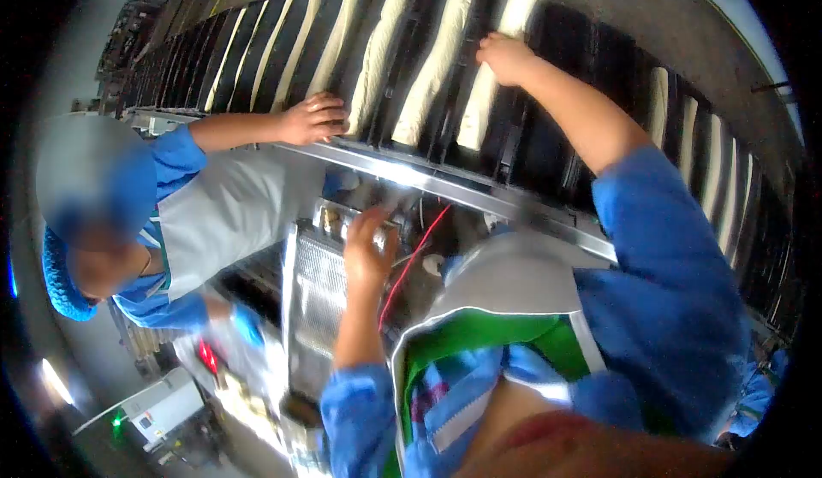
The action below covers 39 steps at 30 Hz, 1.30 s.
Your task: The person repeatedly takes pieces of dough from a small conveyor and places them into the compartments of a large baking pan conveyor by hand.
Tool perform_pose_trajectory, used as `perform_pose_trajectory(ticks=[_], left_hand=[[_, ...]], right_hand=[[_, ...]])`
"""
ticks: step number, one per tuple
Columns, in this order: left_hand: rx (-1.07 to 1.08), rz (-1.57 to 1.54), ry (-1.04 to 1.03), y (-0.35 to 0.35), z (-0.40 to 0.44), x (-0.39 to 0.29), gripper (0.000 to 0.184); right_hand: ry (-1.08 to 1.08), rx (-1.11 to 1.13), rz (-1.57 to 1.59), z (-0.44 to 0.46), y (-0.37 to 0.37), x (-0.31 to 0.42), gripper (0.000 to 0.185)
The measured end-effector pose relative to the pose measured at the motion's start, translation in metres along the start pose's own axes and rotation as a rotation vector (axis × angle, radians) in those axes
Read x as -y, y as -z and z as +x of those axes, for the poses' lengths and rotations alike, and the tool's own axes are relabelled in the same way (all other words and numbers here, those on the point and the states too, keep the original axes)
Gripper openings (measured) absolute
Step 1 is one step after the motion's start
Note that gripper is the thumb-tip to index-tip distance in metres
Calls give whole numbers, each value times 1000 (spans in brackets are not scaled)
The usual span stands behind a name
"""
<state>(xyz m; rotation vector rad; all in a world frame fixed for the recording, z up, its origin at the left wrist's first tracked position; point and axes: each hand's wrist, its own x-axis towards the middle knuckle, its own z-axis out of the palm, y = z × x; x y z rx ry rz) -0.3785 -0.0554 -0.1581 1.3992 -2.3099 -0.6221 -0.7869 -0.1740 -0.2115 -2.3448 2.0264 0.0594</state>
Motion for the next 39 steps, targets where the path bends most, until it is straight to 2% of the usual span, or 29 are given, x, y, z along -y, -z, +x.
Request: perform_pose_trajectory(ticks=[1, 2, 3, 5, 6, 8, 9, 10, 11, 12, 13, 15, 16, 18, 19, 21, 23, 25, 26, 29, 30, 32, 33, 35, 37, 39], left_hand=[[4, -3, 39, 13, -22, 12, 36], [19, 7, 206, 20, -41, 24, 41], [-49, 70, 134, 20, -77, 60, 43], [-98, -11, 408, 33, -122, 67, 49], [-83, 206, 417, 40, -138, 60, 47], [-143, 71, 619, 29, -197, 108, 48], [-106, 147, 618, 29, -220, 121, 49], [-277, -148, 830, 20, -245, 116, 47], [-323, -107, 872, 25, -244, 110, 45], [-370, -68, 915, 29, -243, 102, 43], [-416, -30, 959, 34, -242, 93, 40], [-406, 104, 962, 40, -268, 120, 41], [-436, 162, 968, 45, -270, 120, 42], [-532, 187, 1061, 56, -284, 121, 41], [-572, 110, 1131, 62, -295, 125, 41], [-624, 220, 1218, 63, -336, 150, 40], [-690, 266, 1260, 70, -372, 168, 38], [-681, 301, 1299, 82, -406, 185, 41], [-689, 344, 1318, 87, -421, 194, 44], [-704, 430, 1421, 93, -440, 231, 52], [-691, 456, 1401, 102, -445, 239, 55], [-643, 578, 1360, 108, -458, 271, 57], [-607, 606, 1328, 113, -463, 288, 57], [-518, 628, 1283, 120, -458, 308, 50], [-438, 649, 1222, 126, -451, 324, 43], [-78, 600, 1353, 131, -438, 335, 30]], right_hand=[[4, 6, 0, 3, 6, 4, 25], [-12, 140, 9, 3, 20, 14, 23], [-27, 272, 16, -1, 28, 24, 22], [76, 378, -26, -22, 34, 50, 20], [140, 246, 11, -29, 6, 49, 21], [129, 65, 7, -36, 7, 55, 22], [151, 4, 26, -37, 7, 50, 23], [130, 71, -30, -30, 11, 39, 23], [102, 122, -87, -20, 19, 24, 23], [136, 80, -109, -16, 22, 22, 24], [98, 51, -127, -16, 18, 23, 31], [20, -6, -159, -17, 9, 23, 45], [89, -180, -101, -16, -20, 7, 35], [170, 7, 65, -35, 19, 53, 39], [246, -14, 240, -40, 8, 48, 37], [210, 142, 326, -50, 28, 76, 32], [176, 204, 339, -58, 39, 89, 27], [110, 213, 210, -58, 30, 89, 26], [91, 312, 180, -54, 30, 88, 30], [84, 245, 126, -51, 8, 90, 27], [86, 253, 108, -51, 21, 108, 27], [-94, 424, 55, -54, 50, 154, 33], [-101, 428, 48, -55, 43, 153, 33], [-118, 244, 252, -57, 27, 141, 37], [-104, 235, 250, -62, 41, 165, 41], [-97, 242, 339, -70, 51, 182, 44]])
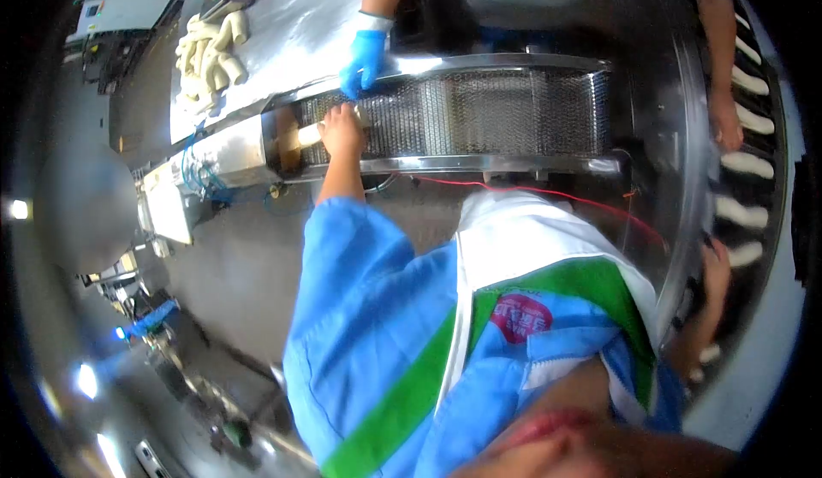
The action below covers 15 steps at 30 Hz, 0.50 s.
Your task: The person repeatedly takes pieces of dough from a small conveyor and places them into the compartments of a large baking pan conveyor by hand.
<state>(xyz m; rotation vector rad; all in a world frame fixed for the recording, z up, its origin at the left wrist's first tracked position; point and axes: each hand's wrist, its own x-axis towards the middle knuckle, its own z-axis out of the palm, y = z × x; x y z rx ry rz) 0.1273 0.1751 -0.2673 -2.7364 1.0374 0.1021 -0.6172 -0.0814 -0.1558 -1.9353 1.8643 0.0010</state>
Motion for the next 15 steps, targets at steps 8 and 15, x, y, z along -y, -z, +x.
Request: perform_pose_trajectory(ticks=[8, 15], left_hand=[[-99, -38, 46, 41, -38, -12, 39], [-344, -439, -3, 142, -69, 12, 53]], right_hand=[[22, -116, -43, -46, -7, 26, 38], [64, -46, 72, -42, 16, 57, 43]])
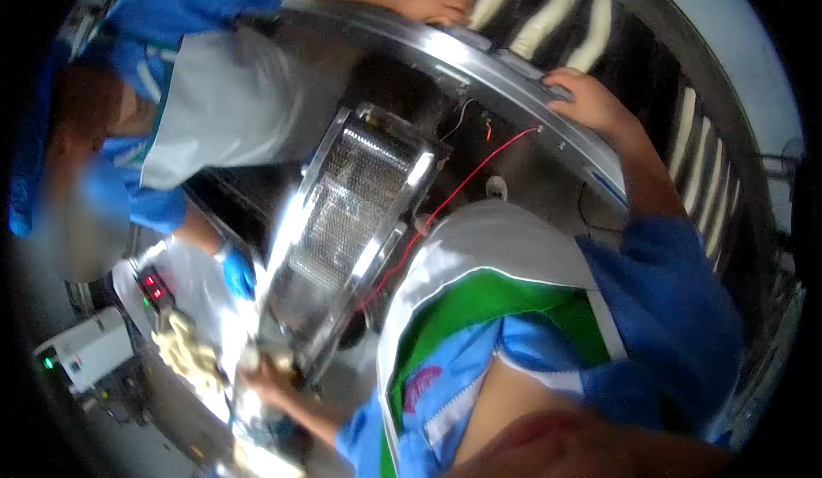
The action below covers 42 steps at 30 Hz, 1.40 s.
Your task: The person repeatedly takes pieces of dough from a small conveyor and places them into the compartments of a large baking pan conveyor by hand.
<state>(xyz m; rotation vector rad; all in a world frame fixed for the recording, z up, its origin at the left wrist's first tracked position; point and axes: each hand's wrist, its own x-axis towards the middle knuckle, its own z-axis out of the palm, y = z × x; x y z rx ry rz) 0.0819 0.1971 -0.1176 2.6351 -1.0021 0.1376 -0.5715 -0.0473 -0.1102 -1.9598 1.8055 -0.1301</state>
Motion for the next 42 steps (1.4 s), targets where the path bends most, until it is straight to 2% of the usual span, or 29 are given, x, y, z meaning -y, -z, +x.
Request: perform_pose_trajectory(ticks=[3, 4, 6, 7, 8, 9, 10, 11, 13, 14, 15, 17, 19, 20, 22, 23, 24, 25, 26, 27, 29, 30, 31, 32, 33, 35, 37, 39, 42], left_hand=[[-91, -206, -23, 73, -15, -62, 56], [-113, -279, -44, 93, -20, -82, 57], [-131, -426, -132, 119, -28, -130, 60], [-123, -508, -180, 131, -34, -156, 61], [-122, -798, -249, 131, -37, -181, 56], [-104, -940, -326, 129, -46, -208, 56], [-53, -1083, -395, 125, -53, -238, 56], [20, -1231, -465, 120, -61, -266, 55], [274, -1519, -630, 103, -81, -325, 55], [437, -1647, -700, 94, -93, -354, 54], [595, -1725, -773, 85, -106, -382, 54], [887, -1794, -904, 69, -127, -429, 54], [1085, -1737, -1039, 53, -155, -468, 54], [1156, -1665, -1105, 46, -168, -485, 54], [1219, -1450, -1260, 30, -197, -519, 60], [1134, -1304, -1398, 26, -216, -536, 62], [1005, -1286, -1466, 16, -248, -561, 48], [895, -1230, -1665, 1, -269, -586, 48], [887, -1095, -1722, -24, -291, -600, 48], [869, -964, -1779, -53, -308, -607, 48], [526, -559, -2039, -99, -322, -609, 49], [540, -408, -2111, -110, -318, -602, 47], [551, -410, -2101, -110, -312, -597, 47], [675, -457, -2013, -109, -299, -588, 45], [793, -500, -1923, -107, -284, -576, 44], [807, -328, -1714, -101, -252, -548, 39], [752, -334, -1567, -126, -215, -511, 38], [724, -439, -1345, -127, -191, -471, 38], [634, -459, -1014, -141, -162, -393, 35]], right_hand=[[263, -22, 16, 2, -3, 12, 42], [275, 19, 87, 1, -4, 26, 46], [498, -18, 226, 7, -13, 51, 56], [503, 12, 261, -1, -10, 70, 67], [546, -1, 299, 0, -24, 84, 80], [641, -83, 228, -2, -34, 89, 91], [619, -92, 137, -5, -26, 102, 92], [601, -151, 105, -11, -14, 111, 89], [628, -603, 262, 6, -27, 98, 85], [499, -497, 221, -3, 3, 82, 78], [454, -637, 154, 6, 10, 58, 62], [457, -822, 294, 4, 21, 18, 46], [382, -935, 286, -7, 30, -42, 47], [312, -943, 407, -12, 33, -73, 45], [222, -1002, 358, -24, 46, -132, 40], [201, -1048, 188, -34, 60, -156, 37], [93, -950, 75, -39, 70, -178, 36], [-16, -844, -33, -41, 76, -197, 35], [-205, -711, -40, -37, 76, -219, 45], [-246, -716, -175, -38, 69, -245, 39], [-242, -614, -210, -41, 62, -268, 38], [-170, -526, -170, -42, 58, -264, 43], [-98, -431, -126, -49, 52, -255, 49], [-64, -272, 29, -58, 57, -226, 42], [-26, -127, 117, -64, 52, -211, 43], [7, 93, 102, -72, 33, -193, 50], [-87, 163, -172, -68, 17, -181, 52], [-225, 226, -187, -58, 30, -165, 51], [-61, -14, -211, -51, 11, -177, 45]])
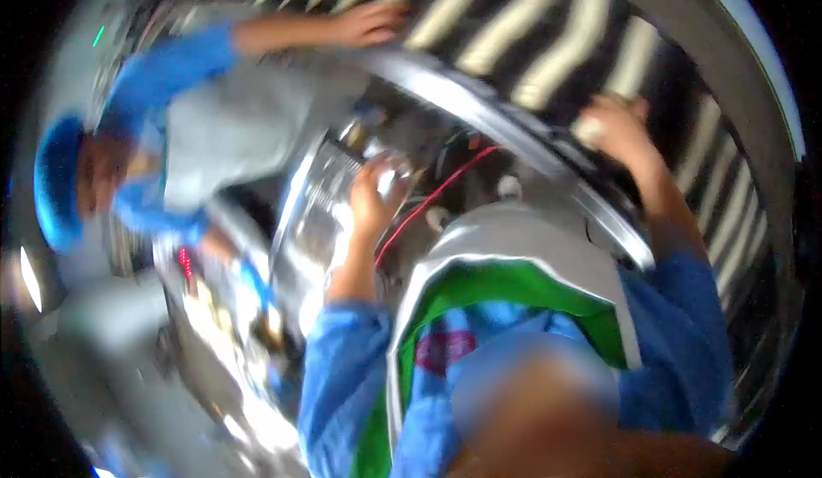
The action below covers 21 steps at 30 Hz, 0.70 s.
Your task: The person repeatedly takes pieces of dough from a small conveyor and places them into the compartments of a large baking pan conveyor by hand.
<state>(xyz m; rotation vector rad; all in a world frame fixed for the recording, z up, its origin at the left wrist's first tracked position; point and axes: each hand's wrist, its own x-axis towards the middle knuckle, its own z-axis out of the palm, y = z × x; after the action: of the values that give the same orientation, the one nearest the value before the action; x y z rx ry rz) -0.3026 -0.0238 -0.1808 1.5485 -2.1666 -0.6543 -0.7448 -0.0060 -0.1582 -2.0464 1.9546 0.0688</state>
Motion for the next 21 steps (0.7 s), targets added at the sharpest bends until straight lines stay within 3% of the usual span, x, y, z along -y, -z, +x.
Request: perform_pose_trajectory(ticks=[1, 3, 4, 7, 9, 11, 13, 15, 16, 19, 21], left_hand=[[-83, 0, 78, 2, -20, 23, 34], [-149, -51, 437, 22, -61, 28, 31], [-175, -2, 450, 24, -81, 47, 30], [-273, 110, 607, 42, -141, 75, 25], [-328, 107, 604, 57, -184, 100, 25], [-463, 195, 687, 59, -227, 137, 26], [-545, 222, 830, 69, -266, 159, 28], [-621, 290, 904, 79, -297, 184, 28], [-671, 296, 944, 84, -313, 195, 27], [-752, 439, 1036, 93, -349, 225, 28], [-794, 423, 1102, 101, -367, 243, 30]], right_hand=[[81, -86, 33, 1, -6, -7, 44], [187, -160, 66, 8, -16, -9, 40], [182, -70, 152, 10, -7, 0, 29], [27, 59, 84, 34, -17, -20, 21], [-50, 81, 17, 43, -24, -26, 19], [-50, 20, -42, 53, -20, -16, 26], [-223, 180, -59, 63, -10, 11, 40], [-187, 133, -160, 63, -6, 35, 42], [-81, 149, -85, 66, -4, 59, 48], [-38, 39, 231, 70, -14, 117, 43], [25, 113, 253, 73, -21, 146, 43]])
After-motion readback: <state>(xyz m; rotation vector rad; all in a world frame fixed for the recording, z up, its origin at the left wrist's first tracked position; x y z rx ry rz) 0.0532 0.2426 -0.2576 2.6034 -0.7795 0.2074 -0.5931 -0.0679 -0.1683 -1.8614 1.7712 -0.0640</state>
